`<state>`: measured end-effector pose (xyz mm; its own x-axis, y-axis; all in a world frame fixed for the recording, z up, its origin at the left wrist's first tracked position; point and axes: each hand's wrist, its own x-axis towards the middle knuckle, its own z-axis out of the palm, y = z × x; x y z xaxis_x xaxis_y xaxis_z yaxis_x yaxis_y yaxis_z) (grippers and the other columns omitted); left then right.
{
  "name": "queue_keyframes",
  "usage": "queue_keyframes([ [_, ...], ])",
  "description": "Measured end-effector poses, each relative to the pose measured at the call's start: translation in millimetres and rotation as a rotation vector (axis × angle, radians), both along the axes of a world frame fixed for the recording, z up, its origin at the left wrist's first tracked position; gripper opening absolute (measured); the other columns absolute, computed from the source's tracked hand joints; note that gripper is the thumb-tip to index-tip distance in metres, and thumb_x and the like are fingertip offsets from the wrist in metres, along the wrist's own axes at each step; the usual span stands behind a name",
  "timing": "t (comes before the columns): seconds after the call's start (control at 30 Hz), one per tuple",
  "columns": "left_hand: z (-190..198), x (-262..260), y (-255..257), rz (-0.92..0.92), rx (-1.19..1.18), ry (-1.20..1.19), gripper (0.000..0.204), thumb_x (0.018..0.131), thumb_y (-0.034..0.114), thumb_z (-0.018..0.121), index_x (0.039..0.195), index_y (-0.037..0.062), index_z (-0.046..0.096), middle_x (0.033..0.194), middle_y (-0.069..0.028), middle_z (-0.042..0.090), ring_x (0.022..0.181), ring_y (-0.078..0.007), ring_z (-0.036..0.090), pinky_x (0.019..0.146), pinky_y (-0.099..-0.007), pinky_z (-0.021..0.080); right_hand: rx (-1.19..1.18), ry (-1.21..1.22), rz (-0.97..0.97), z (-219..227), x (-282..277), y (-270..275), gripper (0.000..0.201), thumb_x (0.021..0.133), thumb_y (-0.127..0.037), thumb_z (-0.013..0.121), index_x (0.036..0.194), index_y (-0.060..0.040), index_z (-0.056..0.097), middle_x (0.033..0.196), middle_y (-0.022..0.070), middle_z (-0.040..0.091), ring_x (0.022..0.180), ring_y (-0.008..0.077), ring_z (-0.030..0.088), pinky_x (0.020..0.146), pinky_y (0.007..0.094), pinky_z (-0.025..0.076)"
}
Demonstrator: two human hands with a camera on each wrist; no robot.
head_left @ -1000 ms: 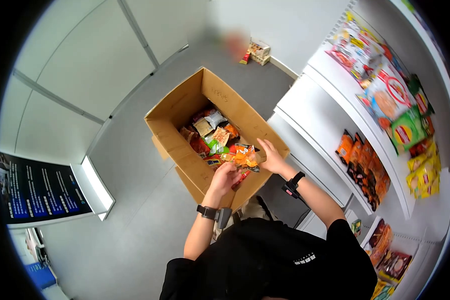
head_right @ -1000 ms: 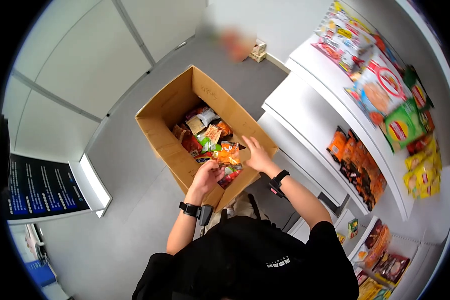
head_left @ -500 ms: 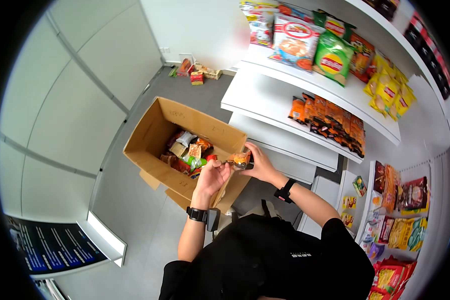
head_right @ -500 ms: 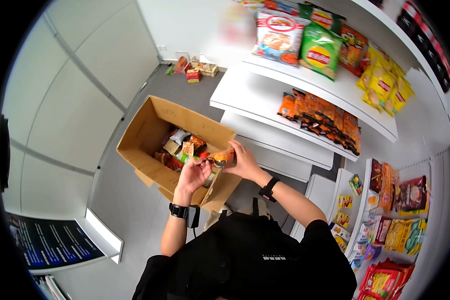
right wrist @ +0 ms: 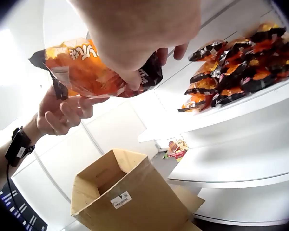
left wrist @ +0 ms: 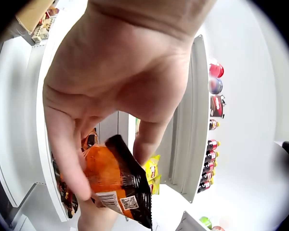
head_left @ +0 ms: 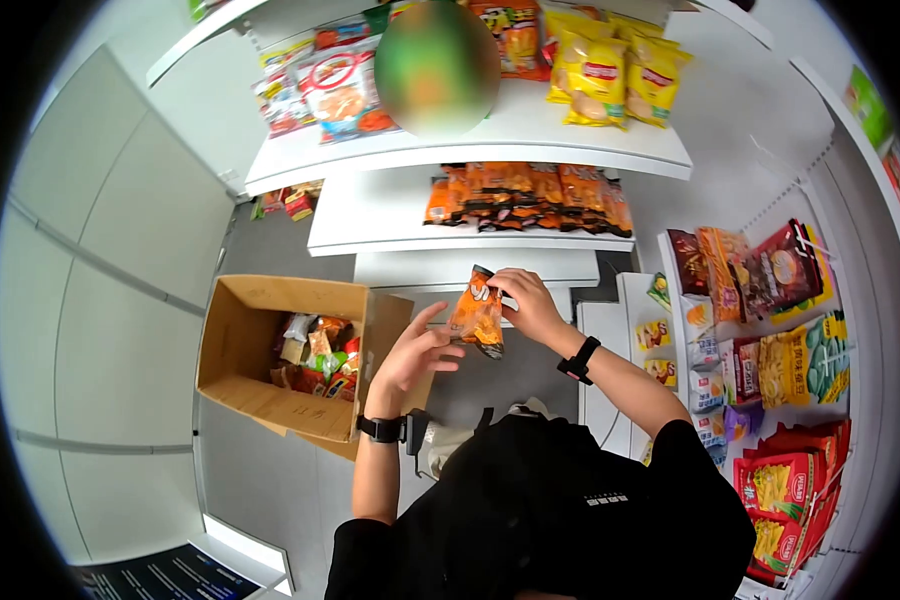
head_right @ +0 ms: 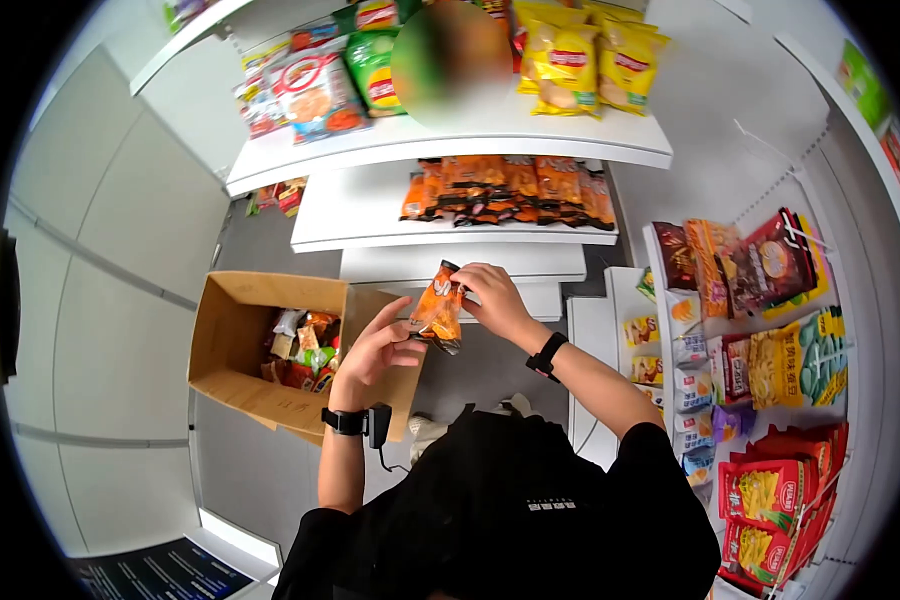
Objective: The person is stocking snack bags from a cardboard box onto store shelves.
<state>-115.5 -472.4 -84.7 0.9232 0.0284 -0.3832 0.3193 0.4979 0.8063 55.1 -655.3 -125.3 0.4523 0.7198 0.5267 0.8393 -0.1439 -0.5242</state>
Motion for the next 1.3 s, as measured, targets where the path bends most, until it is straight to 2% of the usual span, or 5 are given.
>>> queue_keyframes([
  [0.2, 6, 45, -53, -0.285, 0.290, 0.128, 0.066, 0.083, 0.043, 0.061, 0.129, 0.0003, 0.042, 0.111, -0.0083, 0.055, 0.092, -0.0142, 0.058, 0.073, -0.0272, 0.053, -0.046, -0.168, 0.048, 5, 17, -50, 0.041, 0.068, -0.002, 0.068, 0.107, -0.0117, 0.056, 0.108, 0.0028, 0.057, 0.109, 0.0229, 0.050, 0.090, 0.0371, 0.039],
  [0.43, -24, 63, -75, -0.110, 0.287, -0.043, 0.055, 0.079, 0.028, 0.071, 0.118, -0.0017, 0.047, 0.100, -0.0056, 0.060, 0.083, -0.0106, 0.057, 0.071, -0.0242, 0.049, 0.012, 0.015, 0.004, 10, 18, -49, 0.055, 0.074, 0.005, 0.058, 0.126, -0.0106, 0.048, 0.127, 0.0098, 0.048, 0.113, 0.0270, 0.049, 0.092, 0.0379, 0.042],
  [0.57, -25, 55, -74, -0.010, 0.208, -0.175, 0.042, 0.083, 0.016, 0.066, 0.116, -0.0016, 0.048, 0.102, -0.0067, 0.060, 0.087, -0.0128, 0.058, 0.077, -0.0266, 0.048, 0.313, 1.141, 0.241, -17, 31, -34, 0.045, 0.091, -0.013, 0.052, 0.133, -0.0063, 0.035, 0.125, 0.0083, 0.047, 0.106, 0.0159, 0.054, 0.088, 0.0335, 0.046],
  [0.67, -26, 49, -68, 0.062, 0.214, -0.206, 0.035, 0.084, 0.009, 0.063, 0.115, -0.0017, 0.049, 0.104, -0.0070, 0.061, 0.090, -0.0131, 0.058, 0.082, -0.0275, 0.046, 0.079, 1.512, 0.235, 14, 22, -30, 0.045, 0.093, -0.032, 0.050, 0.129, -0.0069, 0.039, 0.120, 0.0096, 0.048, 0.102, 0.0171, 0.055, 0.084, 0.0326, 0.047],
  [1.3, -18, 0, 34, -0.118, 0.154, -0.215, 0.042, 0.085, 0.013, 0.064, 0.121, -0.0022, 0.048, 0.107, -0.0051, 0.060, 0.092, -0.0098, 0.057, 0.081, -0.0258, 0.046, 0.016, 1.237, 0.065, 19, 6, 42, 0.038, 0.094, -0.034, 0.051, 0.091, 0.0027, 0.063, 0.086, 0.0049, 0.063, 0.077, 0.0105, 0.061, 0.071, 0.0262, 0.051],
])
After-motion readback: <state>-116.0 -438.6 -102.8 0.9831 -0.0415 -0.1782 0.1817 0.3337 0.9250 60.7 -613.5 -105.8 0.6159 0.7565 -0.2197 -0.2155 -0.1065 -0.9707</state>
